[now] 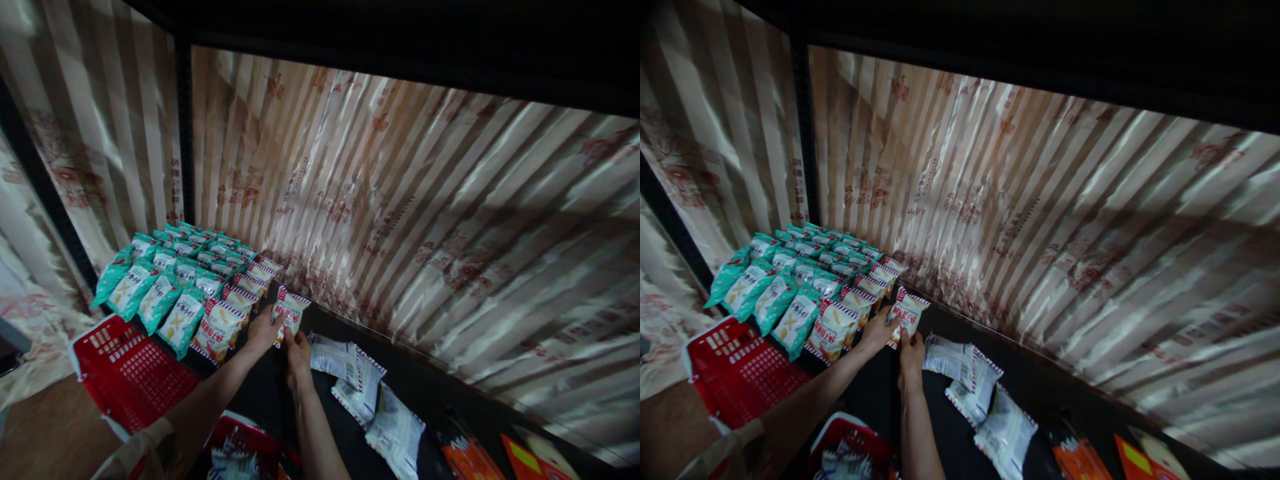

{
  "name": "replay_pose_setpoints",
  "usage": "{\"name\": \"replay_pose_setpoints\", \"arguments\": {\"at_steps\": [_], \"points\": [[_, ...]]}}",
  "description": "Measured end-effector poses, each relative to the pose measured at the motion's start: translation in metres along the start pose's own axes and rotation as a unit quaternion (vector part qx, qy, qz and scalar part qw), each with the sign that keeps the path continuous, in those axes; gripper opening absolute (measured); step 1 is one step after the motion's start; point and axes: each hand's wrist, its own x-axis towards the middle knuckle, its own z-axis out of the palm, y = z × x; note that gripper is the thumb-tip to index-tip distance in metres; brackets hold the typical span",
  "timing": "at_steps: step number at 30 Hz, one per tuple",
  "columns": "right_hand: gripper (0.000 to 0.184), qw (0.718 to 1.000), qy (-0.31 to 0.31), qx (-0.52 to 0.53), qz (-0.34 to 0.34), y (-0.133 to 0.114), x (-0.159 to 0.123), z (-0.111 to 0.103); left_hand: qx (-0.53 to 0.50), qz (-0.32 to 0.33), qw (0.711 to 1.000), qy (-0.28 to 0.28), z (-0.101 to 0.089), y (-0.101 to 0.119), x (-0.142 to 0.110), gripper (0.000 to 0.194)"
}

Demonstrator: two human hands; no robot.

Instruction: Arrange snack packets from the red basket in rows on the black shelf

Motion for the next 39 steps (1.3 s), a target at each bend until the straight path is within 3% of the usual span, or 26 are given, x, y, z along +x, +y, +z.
{"name": "replay_pose_setpoints", "arguments": {"at_steps": [5,11,16,23,31,39], "points": [[0.039,0.996,0.065,-0.062,0.012,-0.006,0.023,0.010,0.064,0.054,0.990,0.111,0.016,0.002,0.005,0.043],[0.028,0.988,0.091,-0.121,0.013,-0.002,0.049,0.023,0.106,0.165,0.969,0.152,0.039,-0.017,0.009,0.045],[0.022,0.984,0.106,-0.144,-0.005,0.004,0.068,0.030,0.121,0.186,0.968,0.118,0.047,-0.027,0.015,0.052],[0.018,0.980,0.103,-0.164,-0.041,0.005,0.085,0.035,0.131,0.167,0.974,0.081,0.049,-0.032,0.031,0.052],[0.019,0.973,0.062,-0.206,-0.089,0.003,0.093,0.038,0.156,0.175,0.969,0.080,0.052,-0.036,0.043,0.051],[0.031,0.944,0.089,-0.298,-0.106,0.003,0.093,0.036,0.159,0.181,0.967,0.079,0.053,-0.040,0.047,0.053]]}}
